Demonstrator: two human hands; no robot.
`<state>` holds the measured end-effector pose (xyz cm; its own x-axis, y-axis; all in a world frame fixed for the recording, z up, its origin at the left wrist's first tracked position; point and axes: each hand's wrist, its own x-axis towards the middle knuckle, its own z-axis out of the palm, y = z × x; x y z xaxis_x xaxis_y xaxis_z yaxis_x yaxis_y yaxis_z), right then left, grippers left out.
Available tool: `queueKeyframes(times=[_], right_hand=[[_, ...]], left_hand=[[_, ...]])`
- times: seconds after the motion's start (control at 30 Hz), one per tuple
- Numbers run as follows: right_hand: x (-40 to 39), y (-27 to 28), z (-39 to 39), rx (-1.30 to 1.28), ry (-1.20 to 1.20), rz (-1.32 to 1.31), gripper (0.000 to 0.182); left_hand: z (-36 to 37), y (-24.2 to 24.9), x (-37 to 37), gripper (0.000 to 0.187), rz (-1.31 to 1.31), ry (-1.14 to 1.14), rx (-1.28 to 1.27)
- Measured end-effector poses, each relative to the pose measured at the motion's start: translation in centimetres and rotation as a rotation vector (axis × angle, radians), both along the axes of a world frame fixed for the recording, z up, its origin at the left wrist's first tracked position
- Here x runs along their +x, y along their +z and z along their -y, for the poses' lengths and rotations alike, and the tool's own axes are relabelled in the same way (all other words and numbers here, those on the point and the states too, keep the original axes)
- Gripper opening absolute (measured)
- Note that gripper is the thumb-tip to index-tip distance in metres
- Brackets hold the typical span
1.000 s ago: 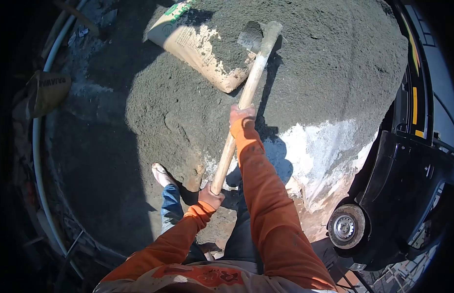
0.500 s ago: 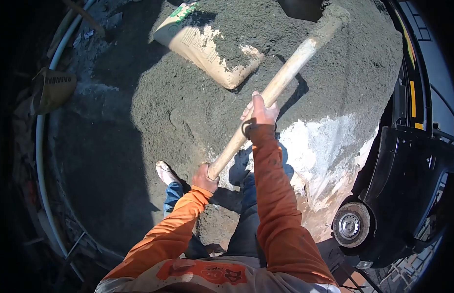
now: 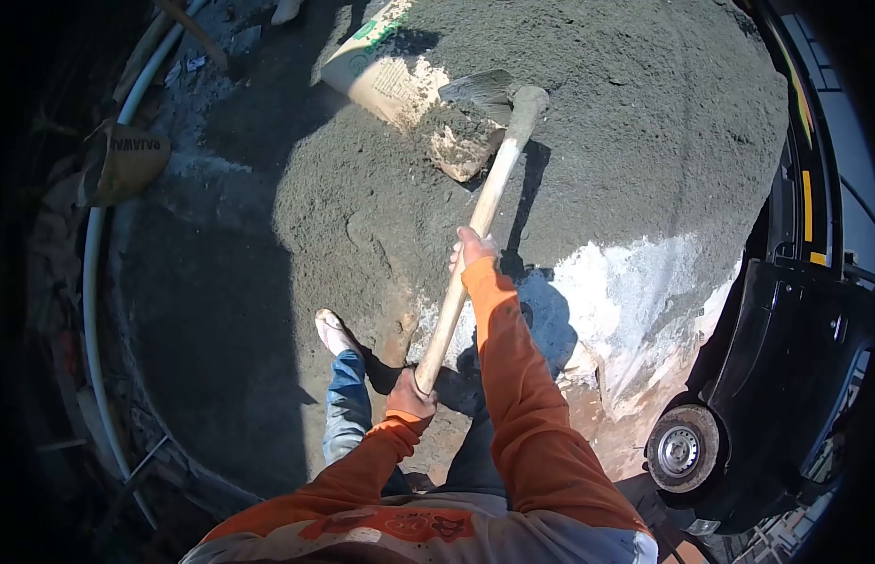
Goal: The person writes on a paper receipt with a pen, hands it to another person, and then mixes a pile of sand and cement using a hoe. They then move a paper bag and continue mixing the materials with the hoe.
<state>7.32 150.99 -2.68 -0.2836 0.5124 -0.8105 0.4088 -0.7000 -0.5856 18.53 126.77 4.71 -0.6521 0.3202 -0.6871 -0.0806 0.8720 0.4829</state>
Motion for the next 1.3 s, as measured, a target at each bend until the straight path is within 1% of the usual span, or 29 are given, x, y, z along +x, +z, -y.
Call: queueKeyframes(times=[0.03,0.1,0.13,0.2,0.23,0.3,0.33,0.37,0.4,0.43,0.5,0.57,0.63,0.67,0.7,0.73,0.8,0.87,0.9,0.97,1.0,1.07,1.1,1.13,1.17,1.2,1.23,1.27,1.3], right_hand=[[0.3,0.9,0.8,0.013,-0.024,0.01,0.02],[1.6,2.3,3.2,0.088,0.096,0.076,0.023],[2.3,2.4,4.3,0.085,0.099,0.076,0.023],[3.2,2.4,5.9,0.129,0.134,0.055,0.027],[2.2,3.1,5.8,0.127,0.139,0.055,0.027],[-0.1,5.4,4.9,0.155,0.071,-0.002,0.024],[-1.0,4.8,4.1,0.159,0.043,0.021,0.02],[-1.9,4.7,3.4,0.171,0.047,-0.062,0.017],[-3.1,5.0,2.5,0.181,0.074,-0.069,0.015],[-4.6,6.1,2.2,0.162,0.02,-0.105,0.017],[-6.1,5.7,1.8,0.194,0.029,-0.181,0.023],[-7.0,4.2,1.8,0.155,0.06,-0.176,0.026],[-6.7,-0.2,2.1,0.083,0.137,-0.038,0.027],[-5.9,-2.3,3.1,0.056,0.163,0.081,0.028],[-4.3,-5.5,3.8,-0.031,0.25,0.145,0.029],[-2.9,-7.3,4.9,-0.01,0.304,0.231,0.024],[-2.2,-6.8,6.9,-0.002,0.284,0.22,0.024],[-0.4,-7.3,7.8,-0.008,0.28,0.263,0.025],[0.8,-7.4,8.1,-0.036,0.22,0.223,0.025],[1.8,-6.5,7.9,-0.049,0.151,0.169,0.025],[2.4,-5.5,7.9,-0.046,0.152,0.17,0.025],[4.2,-4.3,8.2,-0.072,0.159,0.155,0.023],[5.2,-4.0,8.7,-0.082,0.171,0.158,0.022],[6.4,-3.5,9.3,-0.092,0.18,0.162,0.022],[8.3,-4.1,10.3,-0.109,0.148,0.146,0.021],[9.8,-4.8,11.1,-0.126,0.114,0.129,0.02],[10.4,-3.9,11.3,-0.124,0.117,0.129,0.02],[10.6,-2.0,11.6,-0.131,0.115,0.144,0.019],[11.1,-0.9,11.9,-0.14,0.108,0.163,0.018]], left_hand=[[0.0,1.2,0.0,0.038,0.042,0.012,-0.011],[2.2,-1.1,3.8,0.033,0.186,0.051,-0.106],[3.2,-0.8,4.4,0.033,0.187,0.054,-0.108],[4.6,-0.7,5.0,0.032,0.074,0.102,0.121],[4.5,-1.2,4.4,0.032,0.074,0.107,0.118],[3.9,-2.6,2.6,0.032,0.189,0.057,-0.039],[3.2,-2.6,1.2,0.032,0.07,0.084,0.031],[2.2,-2.6,-0.4,0.032,-0.046,0.113,0.102],[1.5,-3.3,-1.8,0.032,-0.058,0.134,0.138],[1.2,-3.9,-3.1,0.032,-0.069,0.156,0.175],[1.0,-6.0,-4.1,0.033,-0.12,0.166,0.183],[0.8,-5.1,-4.4,0.034,-0.095,0.174,0.16],[0.6,-3.8,-3.6,0.036,-0.012,0.184,0.059],[1.0,-4.1,-1.6,0.036,0.009,0.186,0.069],[0.9,-2.9,-0.2,0.036,0.162,0.204,-0.014],[1.3,-3.5,2.0,0.036,0.156,0.216,-0.042],[2.3,-4.8,2.0,0.035,0.125,0.22,-0.069],[3.7,-3.4,2.2,0.034,0.199,0.181,-0.152],[4.4,-3.2,2.5,0.034,0.216,0.179,-0.112],[4.8,-4.0,4.9,0.031,0.116,0.071,-0.173],[4.9,-3.6,5.9,0.031,0.112,0.07,-0.168],[4.6,-1.0,5.9,0.035,0.24,0.15,-0.099],[5.2,-0.7,6.4,0.034,0.248,0.158,-0.068],[6.2,-2.1,6.2,0.033,0.201,0.203,-0.045],[7.3,-5.0,4.3,0.032,0.098,0.327,-0.023],[8.9,-10.9,0.3,0.031,-0.065,0.531,0.036],[11.2,-20.6,-4.9,0.031,-0.267,0.776,0.196],[12.9,-26.7,-8.6,0.03,-0.383,0.917,0.291],[14.2,-30.6,-10.6,0.031,-0.439,0.996,0.334]])
